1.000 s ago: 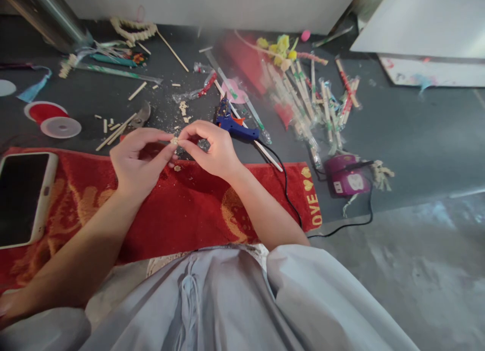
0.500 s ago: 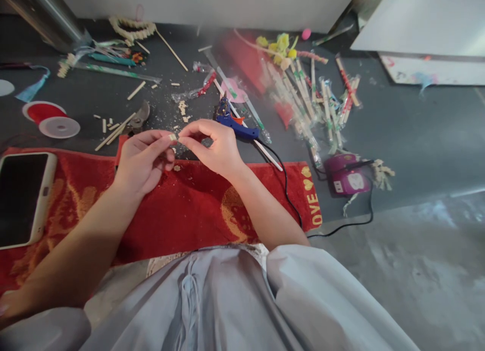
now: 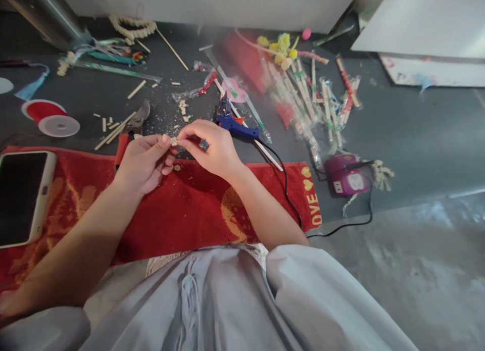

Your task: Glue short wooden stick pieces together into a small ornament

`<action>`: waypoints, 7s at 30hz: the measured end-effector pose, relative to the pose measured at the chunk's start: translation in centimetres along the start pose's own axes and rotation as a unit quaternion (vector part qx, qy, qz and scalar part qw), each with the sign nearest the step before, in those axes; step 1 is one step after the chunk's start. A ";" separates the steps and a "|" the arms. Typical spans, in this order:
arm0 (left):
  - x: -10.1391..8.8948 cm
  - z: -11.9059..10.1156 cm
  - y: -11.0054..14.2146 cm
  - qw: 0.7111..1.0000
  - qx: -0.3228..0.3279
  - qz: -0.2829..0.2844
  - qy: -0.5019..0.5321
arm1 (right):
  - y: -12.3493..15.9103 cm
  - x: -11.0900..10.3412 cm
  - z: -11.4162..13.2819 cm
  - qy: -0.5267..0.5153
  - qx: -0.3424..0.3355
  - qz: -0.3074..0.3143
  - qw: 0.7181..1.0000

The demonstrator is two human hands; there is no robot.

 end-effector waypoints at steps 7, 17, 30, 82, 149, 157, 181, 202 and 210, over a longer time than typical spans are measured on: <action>-0.1 -0.2 0.1 0.999 0.027 -0.021 -0.035 | 0.2 0.3 -0.2 0.003 0.010 0.013 1.000; -0.2 -0.3 0.2 0.999 0.014 -0.039 -0.016 | 0.3 0.3 -0.2 -0.015 -0.007 -0.001 1.000; -0.5 -0.5 0.1 0.999 0.019 -0.027 -0.009 | 0.3 0.4 -0.9 -0.057 0.064 -0.020 0.996; -1.2 -2.3 1.7 0.871 0.352 -0.143 -0.312 | 0.2 0.0 -1.4 -0.110 0.069 -0.010 0.992; -0.8 -1.4 0.5 0.940 0.214 -0.031 -0.265 | -0.1 -0.5 -0.3 -0.038 -0.020 0.041 0.998; -0.6 -2.3 1.3 0.878 0.290 -0.067 -0.375 | -0.1 -0.3 -0.1 -0.060 -0.027 0.060 0.996; 0.4 -0.7 0.8 0.994 -0.020 0.102 -0.027 | -0.1 -0.1 -0.1 -0.046 0.007 0.024 0.999; 0.4 0.0 0.6 0.985 -0.109 0.120 0.067 | 0.1 -0.3 0.4 -0.012 -0.026 -0.011 1.000; 0.2 0.1 0.4 0.990 -0.080 0.106 0.041 | 0.1 -0.3 0.5 -0.001 -0.032 -0.007 0.999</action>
Point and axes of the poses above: each hand's wrist, its own y-axis away from the middle knuckle, its own x-axis out of the palm, z = x × y, the point moved 5 cm from there along -y, towards the middle knuckle, and after that the axes turned 13 degrees about -y, right-handed, at the moved point
